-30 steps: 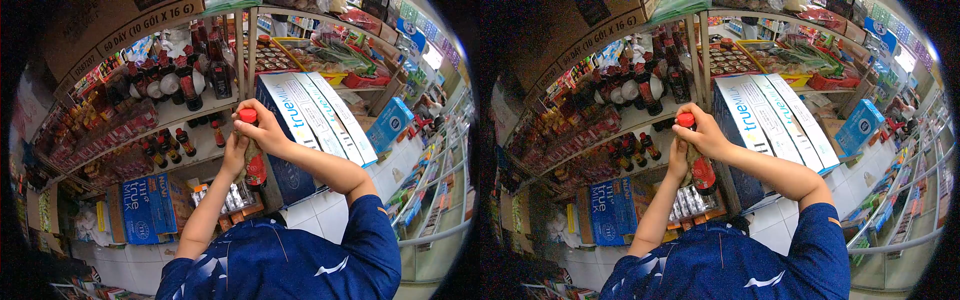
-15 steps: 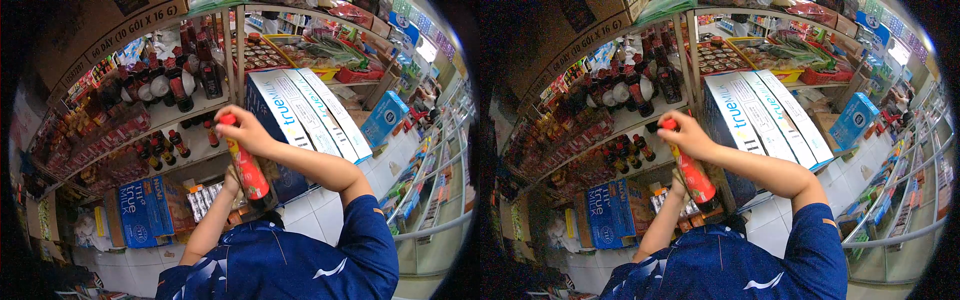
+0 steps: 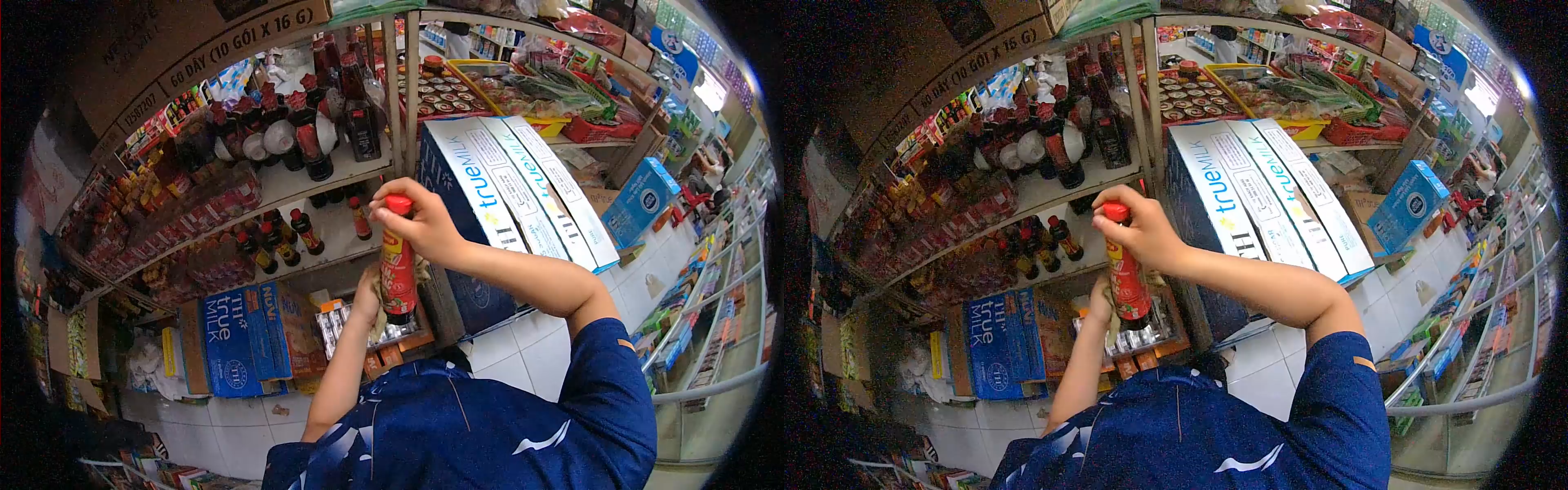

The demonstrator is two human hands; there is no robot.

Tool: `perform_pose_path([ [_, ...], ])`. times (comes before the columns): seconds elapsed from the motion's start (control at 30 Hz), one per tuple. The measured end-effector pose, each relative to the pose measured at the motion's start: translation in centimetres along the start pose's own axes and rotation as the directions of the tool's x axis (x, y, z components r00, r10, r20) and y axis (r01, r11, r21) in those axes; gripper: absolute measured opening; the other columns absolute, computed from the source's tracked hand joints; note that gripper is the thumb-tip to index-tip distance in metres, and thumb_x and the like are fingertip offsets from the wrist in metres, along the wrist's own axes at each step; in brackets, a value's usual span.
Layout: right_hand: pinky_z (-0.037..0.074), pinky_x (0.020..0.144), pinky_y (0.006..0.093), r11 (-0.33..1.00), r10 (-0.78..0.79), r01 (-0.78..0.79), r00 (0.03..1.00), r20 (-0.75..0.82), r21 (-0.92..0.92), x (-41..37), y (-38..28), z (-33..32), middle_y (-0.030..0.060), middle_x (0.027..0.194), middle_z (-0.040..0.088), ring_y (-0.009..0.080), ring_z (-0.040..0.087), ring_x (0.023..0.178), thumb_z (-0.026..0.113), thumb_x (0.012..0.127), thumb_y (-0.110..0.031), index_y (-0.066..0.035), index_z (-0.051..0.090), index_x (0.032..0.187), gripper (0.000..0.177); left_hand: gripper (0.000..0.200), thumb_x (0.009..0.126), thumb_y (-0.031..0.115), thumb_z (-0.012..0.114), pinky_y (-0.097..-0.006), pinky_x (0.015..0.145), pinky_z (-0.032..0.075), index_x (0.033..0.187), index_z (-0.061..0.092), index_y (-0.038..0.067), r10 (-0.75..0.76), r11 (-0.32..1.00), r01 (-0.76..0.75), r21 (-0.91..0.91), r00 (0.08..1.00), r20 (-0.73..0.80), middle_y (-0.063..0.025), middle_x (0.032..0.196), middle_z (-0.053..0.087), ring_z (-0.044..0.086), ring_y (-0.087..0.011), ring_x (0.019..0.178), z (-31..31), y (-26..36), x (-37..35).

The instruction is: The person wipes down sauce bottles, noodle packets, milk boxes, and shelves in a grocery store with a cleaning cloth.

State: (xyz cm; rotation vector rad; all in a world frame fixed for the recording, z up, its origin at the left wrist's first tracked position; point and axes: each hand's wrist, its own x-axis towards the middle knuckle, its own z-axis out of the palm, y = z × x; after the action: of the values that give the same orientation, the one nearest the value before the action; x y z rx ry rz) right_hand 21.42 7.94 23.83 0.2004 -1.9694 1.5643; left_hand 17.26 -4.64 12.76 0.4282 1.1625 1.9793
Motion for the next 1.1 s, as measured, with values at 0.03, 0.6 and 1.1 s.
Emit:
perform_pose_path([
  [0.03,0.044,0.063,0.0242,0.998,-0.043,0.047,0.996,-0.083,0.045,0.1,0.2,0.1,0.0067,0.077,0.058,0.0097,0.056,0.071,0.059,0.077,-0.011,-0.001,0.051,0.091,0.018,0.036,0.089,0.029,0.035,-0.0276,0.08,0.044,0.109,0.049,0.002,-0.063,0.998,0.064,0.027,0.997,-0.039,-0.0077,0.102,0.056,0.057,-0.0157,0.087,0.0,-0.6,-0.2],
  [0.6,0.043,0.052,0.0416,0.778,0.033,0.414,0.724,0.689,-0.472,-0.6,-1.0,0.4,0.0142,0.063,0.055,0.0337,0.055,0.06,0.065,0.066,-0.031,-0.009,0.046,0.092,0.039,0.049,0.089,0.043,0.025,-0.0424,0.078,0.047,0.117,0.041,0.007,-0.329,0.792,0.286,-0.539,0.944,0.018,-0.0125,0.108,0.052,0.052,-0.0239,0.098,-3.2,-9.9,0.3],
  [1.1,0.035,0.047,0.0256,0.804,0.342,0.002,0.816,0.465,-0.595,3.9,-0.7,0.7,0.0081,0.054,0.047,0.0103,0.042,0.05,0.073,0.064,-0.022,0.0,0.047,0.073,0.035,0.027,0.083,0.022,0.053,-0.0224,0.05,0.036,0.064,0.055,0.004,0.225,0.967,-0.252,0.036,0.782,-0.581,0.0013,0.06,0.052,0.044,-0.006,0.052,-8.5,-4.3,-5.2],
])
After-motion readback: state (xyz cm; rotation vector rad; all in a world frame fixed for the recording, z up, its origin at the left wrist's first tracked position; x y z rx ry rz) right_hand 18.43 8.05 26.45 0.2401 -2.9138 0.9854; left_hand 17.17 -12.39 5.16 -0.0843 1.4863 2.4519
